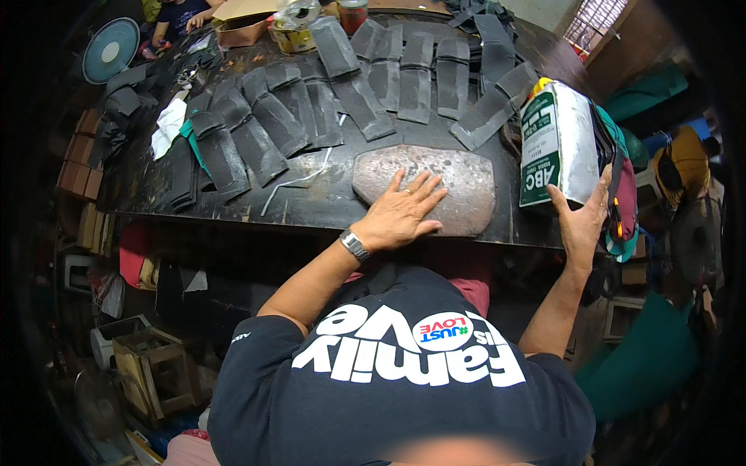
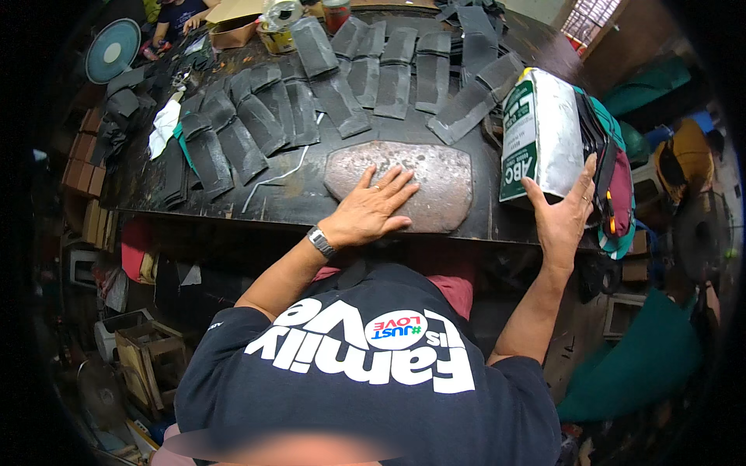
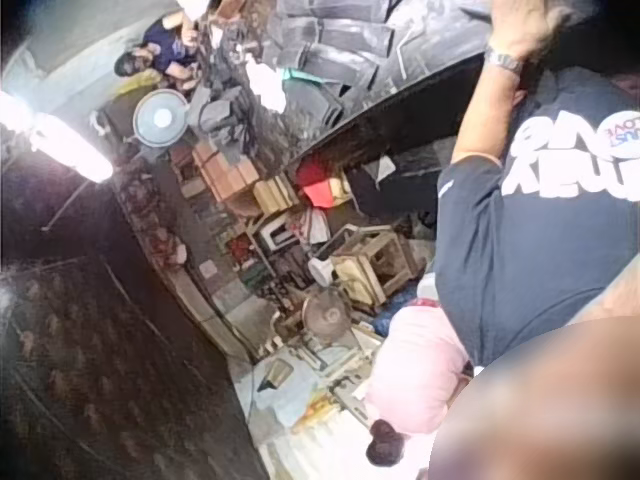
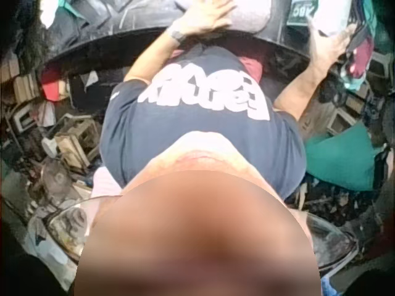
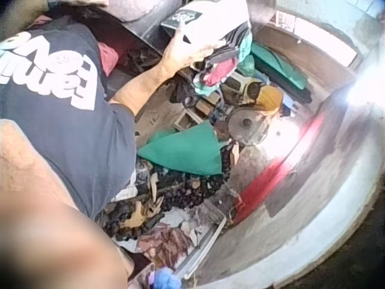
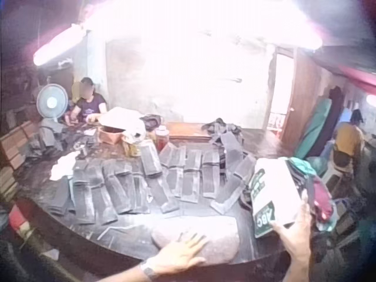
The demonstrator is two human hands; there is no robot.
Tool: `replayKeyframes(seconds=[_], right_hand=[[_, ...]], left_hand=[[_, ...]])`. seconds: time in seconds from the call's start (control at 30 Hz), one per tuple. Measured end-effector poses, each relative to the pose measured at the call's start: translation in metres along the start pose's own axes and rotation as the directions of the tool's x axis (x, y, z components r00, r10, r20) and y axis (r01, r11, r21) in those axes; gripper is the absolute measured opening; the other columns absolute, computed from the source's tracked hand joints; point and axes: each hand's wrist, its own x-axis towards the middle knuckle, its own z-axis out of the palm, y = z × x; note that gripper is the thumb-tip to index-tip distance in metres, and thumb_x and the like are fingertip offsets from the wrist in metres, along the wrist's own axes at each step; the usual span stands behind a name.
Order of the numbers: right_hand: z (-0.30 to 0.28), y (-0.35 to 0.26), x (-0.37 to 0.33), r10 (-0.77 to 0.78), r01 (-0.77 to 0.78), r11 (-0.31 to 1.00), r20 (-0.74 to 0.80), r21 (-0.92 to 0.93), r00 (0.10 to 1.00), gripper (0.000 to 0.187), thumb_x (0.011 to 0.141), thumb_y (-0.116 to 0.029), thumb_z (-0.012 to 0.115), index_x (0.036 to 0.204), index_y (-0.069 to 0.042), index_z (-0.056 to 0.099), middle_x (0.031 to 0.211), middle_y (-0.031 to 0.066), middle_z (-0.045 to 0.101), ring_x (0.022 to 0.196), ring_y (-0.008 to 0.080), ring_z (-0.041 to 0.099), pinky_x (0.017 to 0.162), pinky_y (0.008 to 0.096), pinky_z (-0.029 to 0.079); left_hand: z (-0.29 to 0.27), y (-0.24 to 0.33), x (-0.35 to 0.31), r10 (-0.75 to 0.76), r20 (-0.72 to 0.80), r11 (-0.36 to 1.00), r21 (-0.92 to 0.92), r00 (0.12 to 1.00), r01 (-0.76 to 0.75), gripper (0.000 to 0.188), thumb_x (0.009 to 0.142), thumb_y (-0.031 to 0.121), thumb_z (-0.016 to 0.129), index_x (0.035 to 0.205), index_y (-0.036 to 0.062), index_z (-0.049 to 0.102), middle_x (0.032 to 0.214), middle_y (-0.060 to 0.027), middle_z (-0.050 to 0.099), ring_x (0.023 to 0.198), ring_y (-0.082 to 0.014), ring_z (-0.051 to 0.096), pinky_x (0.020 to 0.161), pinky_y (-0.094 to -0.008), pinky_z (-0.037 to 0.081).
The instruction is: The person folds and aligns black leather pieces on a workbench, then uses a hammer to shape and secure the edges. They handle a white cloth and a metal canister before continuing to assemble the leather item.
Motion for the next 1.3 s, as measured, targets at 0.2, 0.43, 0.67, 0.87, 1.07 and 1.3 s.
replayKeyframes(seconds=[0.2,0.43,0.67,0.87,1.07,1.3], right_hand=[[0.008,0.006,0.001,0.011,-0.010,1.000,-0.026,0.026,1.000,0.113,0.077,-0.043,0.085,0.163,-0.022,0.015,0.145,0.0326,0.042,0.135,0.0487,0.042,0.114,0.0555,0.034],[0.013,0.009,-0.001,0.012,-0.009,0.999,-0.064,0.053,0.998,0.113,0.076,-0.042,0.085,0.163,-0.021,0.016,0.145,0.0335,0.042,0.135,0.0488,0.041,0.114,0.0555,0.033],[0.021,0.007,-0.001,-0.044,0.061,0.995,-0.186,0.083,0.982,0.116,0.073,-0.039,0.087,0.162,-0.013,0.017,0.153,0.0300,0.038,0.136,0.0487,0.039,0.117,0.0522,0.029],[0.028,0.033,-0.006,-0.078,0.143,0.976,-0.353,0.162,0.932,0.120,0.071,-0.037,0.089,0.160,-0.002,0.016,0.161,0.0282,0.028,0.147,0.0464,0.030,0.119,0.0510,0.027],[-0.002,0.055,0.005,0.126,0.088,0.763,-0.280,0.640,0.952,0.115,0.079,-0.029,0.084,0.160,0.001,0.009,0.138,0.0287,0.045,0.115,0.0288,0.057,0.100,0.0393,0.046],[-0.080,0.029,0.074,-0.100,0.279,0.788,-0.334,0.548,0.937,0.118,0.077,-0.036,0.086,0.159,0.003,0.012,0.126,0.0238,0.057,0.108,0.0270,0.061,0.091,0.0333,0.052]], left_hand=[[0.002,0.001,-0.001,0.005,-0.011,1.000,0.000,1.000,-0.005,0.075,0.099,0.062,0.047,0.153,0.0094,0.042,0.161,-0.0153,0.036,0.151,-0.0314,0.030,0.122,-0.0580,0.017],[0.001,0.001,-0.002,0.013,-0.048,1.000,0.000,0.999,-0.013,0.075,0.098,0.062,0.048,0.152,0.0098,0.043,0.159,-0.0161,0.039,0.150,-0.0315,0.033,0.122,-0.0570,0.019],[-0.003,0.001,-0.002,0.021,-0.042,1.000,0.006,0.999,-0.020,0.072,0.098,0.058,0.052,0.150,0.0094,0.045,0.158,-0.0173,0.040,0.149,-0.0323,0.035,0.121,-0.0565,0.021],[-0.005,0.002,-0.001,0.014,-0.031,1.000,-0.005,0.999,-0.014,0.070,0.096,0.054,0.056,0.151,0.0113,0.046,0.160,-0.0148,0.039,0.149,-0.0315,0.035,0.121,-0.0552,0.020],[-0.011,0.003,0.002,0.002,-0.030,0.999,-0.046,1.000,-0.003,0.070,0.095,0.054,0.059,0.148,0.0103,0.048,0.156,-0.0145,0.045,0.146,-0.0327,0.039,0.120,-0.0562,0.022],[-0.016,-0.006,0.003,-0.150,-0.123,0.856,-0.513,0.981,0.067,0.061,0.096,0.032,0.068,0.149,0.0098,0.048,0.151,-0.0147,0.051,0.142,-0.0319,0.045,0.121,-0.0545,0.022]])
